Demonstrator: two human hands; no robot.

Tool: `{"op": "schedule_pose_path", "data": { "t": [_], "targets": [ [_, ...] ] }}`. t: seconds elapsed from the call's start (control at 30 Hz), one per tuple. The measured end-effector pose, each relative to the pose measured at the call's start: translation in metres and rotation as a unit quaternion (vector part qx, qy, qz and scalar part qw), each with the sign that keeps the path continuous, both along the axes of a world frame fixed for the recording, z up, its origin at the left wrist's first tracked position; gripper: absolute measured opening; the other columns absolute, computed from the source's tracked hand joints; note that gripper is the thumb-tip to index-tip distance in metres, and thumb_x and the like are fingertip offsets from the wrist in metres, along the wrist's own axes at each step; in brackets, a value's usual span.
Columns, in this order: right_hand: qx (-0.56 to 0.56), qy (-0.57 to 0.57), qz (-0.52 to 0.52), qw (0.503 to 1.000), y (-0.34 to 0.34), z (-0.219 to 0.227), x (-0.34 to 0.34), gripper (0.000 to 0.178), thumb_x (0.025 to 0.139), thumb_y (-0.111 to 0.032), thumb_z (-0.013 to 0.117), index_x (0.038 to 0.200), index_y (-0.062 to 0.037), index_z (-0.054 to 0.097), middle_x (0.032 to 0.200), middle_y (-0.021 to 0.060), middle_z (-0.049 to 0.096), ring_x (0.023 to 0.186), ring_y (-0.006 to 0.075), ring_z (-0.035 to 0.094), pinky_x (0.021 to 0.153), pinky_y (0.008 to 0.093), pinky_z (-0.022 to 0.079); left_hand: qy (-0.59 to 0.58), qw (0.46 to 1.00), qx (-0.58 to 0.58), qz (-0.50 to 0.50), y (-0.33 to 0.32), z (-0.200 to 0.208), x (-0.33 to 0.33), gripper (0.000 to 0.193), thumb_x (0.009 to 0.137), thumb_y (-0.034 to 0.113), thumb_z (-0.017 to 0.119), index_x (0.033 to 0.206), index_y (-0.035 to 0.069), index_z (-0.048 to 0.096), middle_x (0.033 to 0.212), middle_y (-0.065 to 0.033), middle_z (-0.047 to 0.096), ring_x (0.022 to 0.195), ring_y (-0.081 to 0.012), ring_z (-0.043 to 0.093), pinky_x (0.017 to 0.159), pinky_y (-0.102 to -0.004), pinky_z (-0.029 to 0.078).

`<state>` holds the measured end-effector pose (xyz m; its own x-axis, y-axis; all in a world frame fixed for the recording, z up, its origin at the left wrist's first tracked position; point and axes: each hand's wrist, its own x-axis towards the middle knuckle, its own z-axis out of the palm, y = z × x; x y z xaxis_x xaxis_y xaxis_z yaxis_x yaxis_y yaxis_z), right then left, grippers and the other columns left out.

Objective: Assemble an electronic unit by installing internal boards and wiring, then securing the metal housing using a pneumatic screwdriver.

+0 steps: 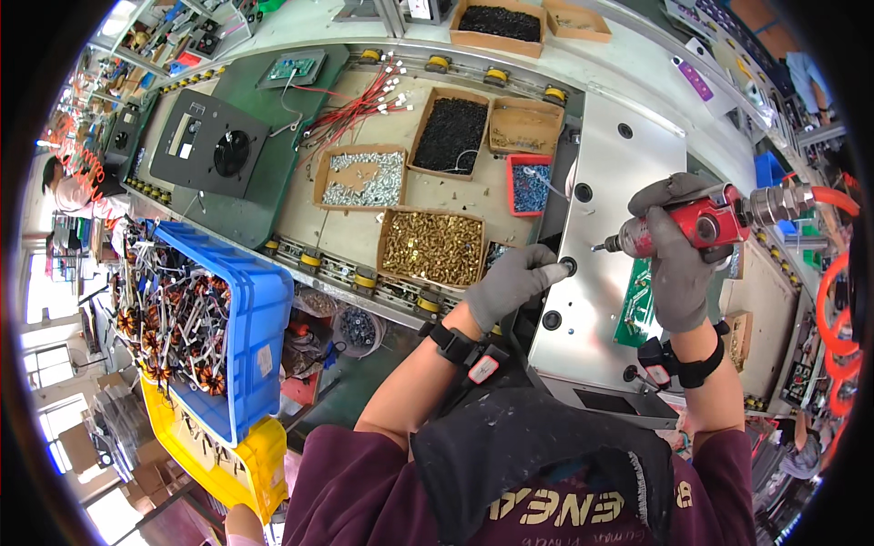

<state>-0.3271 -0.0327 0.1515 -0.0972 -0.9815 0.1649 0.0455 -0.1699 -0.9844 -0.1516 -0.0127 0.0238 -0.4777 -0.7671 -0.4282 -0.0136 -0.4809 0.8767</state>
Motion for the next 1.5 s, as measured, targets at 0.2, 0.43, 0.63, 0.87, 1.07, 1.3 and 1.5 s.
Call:
{"op": "schedule_pose_path", "data": {
  "t": [0.2, 0.43, 0.63, 0.87, 1.07, 1.3, 1.5],
  "targets": [
    [0.007, -0.009, 0.104, 0.995, 0.005, 0.009, -0.023, 0.035, 0.081, 0.007, 0.055, 0.114, 0.0002, 0.048, 0.103, 0.0176, 0.061, 0.083, 0.0194, 0.062, 0.067, 0.0331, 0.053, -0.019, 1.0, 0.005, -0.007, 0.004, 0.001, 0.0, 0.035, 0.088, 0.036, 0.063, 0.092, 0.001, 0.061, 0.068, 0.0046, 0.051, 0.06, -0.0042, 0.043, 0.053, -0.0208, 0.036],
    [-0.094, 0.099, -0.209, 0.968, 0.105, 0.014, -0.175, 0.042, 0.085, -0.004, 0.057, 0.125, -0.0009, 0.047, 0.112, 0.0123, 0.059, 0.099, 0.0203, 0.059, 0.088, 0.0338, 0.048, -0.057, 0.994, -0.038, -0.08, 0.023, 0.01, 0.012, 0.028, 0.088, 0.026, 0.063, 0.09, -0.002, 0.061, 0.075, -0.0007, 0.056, 0.072, -0.0087, 0.05, 0.064, -0.0256, 0.043],
    [0.256, 0.165, -0.349, 0.886, 0.291, -0.153, -0.306, 0.037, 0.08, -0.005, 0.067, 0.114, -0.003, 0.053, 0.1, 0.0021, 0.057, 0.09, 0.0123, 0.053, 0.08, 0.0282, 0.044, -0.139, 0.97, -0.141, -0.139, 0.021, 0.008, -0.002, 0.03, 0.089, 0.03, 0.061, 0.086, 0.0, 0.063, 0.074, -0.0032, 0.057, 0.07, -0.0108, 0.051, 0.065, -0.028, 0.044],
    [0.433, 0.381, -0.351, 0.738, 0.469, -0.297, -0.352, 0.059, 0.079, -0.026, 0.071, 0.128, -0.0044, 0.045, 0.116, 0.0189, 0.052, 0.106, 0.0284, 0.054, 0.084, 0.0361, 0.045, -0.129, 0.972, -0.092, -0.175, 0.034, 0.008, -0.066, 0.036, 0.088, 0.035, 0.058, 0.097, 0.001, 0.065, 0.078, -0.0086, 0.062, 0.076, -0.0165, 0.057, 0.069, -0.0319, 0.046],
    [0.449, 0.41, -0.442, 0.66, 0.423, -0.232, -0.327, 0.062, 0.084, -0.034, 0.062, 0.133, -0.0018, 0.043, 0.126, 0.0213, 0.05, 0.111, 0.0352, 0.053, 0.091, 0.0412, 0.043, -0.005, 0.982, 0.075, -0.173, 0.03, -0.018, -0.074, 0.031, 0.09, 0.018, 0.056, 0.114, -0.003, 0.056, 0.096, -0.0123, 0.061, 0.089, -0.0226, 0.063, 0.079, -0.0309, 0.052],
    [0.12, 0.456, -0.526, 0.708, 0.314, -0.075, -0.258, 0.042, 0.092, -0.018, 0.047, 0.127, 0.0043, 0.047, 0.125, 0.0142, 0.053, 0.115, 0.0247, 0.05, 0.097, 0.0356, 0.039, -0.163, 0.985, 0.048, -0.038, -0.036, -0.051, -0.033, 0.026, 0.087, 0.006, 0.055, 0.112, -0.002, 0.058, 0.096, -0.0139, 0.062, 0.086, -0.0215, 0.065, 0.073, -0.0343, 0.055],
    [0.091, 0.278, -0.554, 0.779, 0.261, -0.036, -0.222, 0.042, 0.09, -0.014, 0.044, 0.126, 0.0054, 0.049, 0.125, 0.0146, 0.054, 0.114, 0.0238, 0.051, 0.098, 0.0342, 0.039, -0.454, 0.817, -0.336, -0.118, -0.084, -0.08, -0.069, 0.023, 0.083, 0.024, 0.058, 0.102, 0.017, 0.069, 0.104, -0.0093, 0.064, 0.098, -0.0271, 0.061, 0.085, -0.0368, 0.049]
  ]
}}
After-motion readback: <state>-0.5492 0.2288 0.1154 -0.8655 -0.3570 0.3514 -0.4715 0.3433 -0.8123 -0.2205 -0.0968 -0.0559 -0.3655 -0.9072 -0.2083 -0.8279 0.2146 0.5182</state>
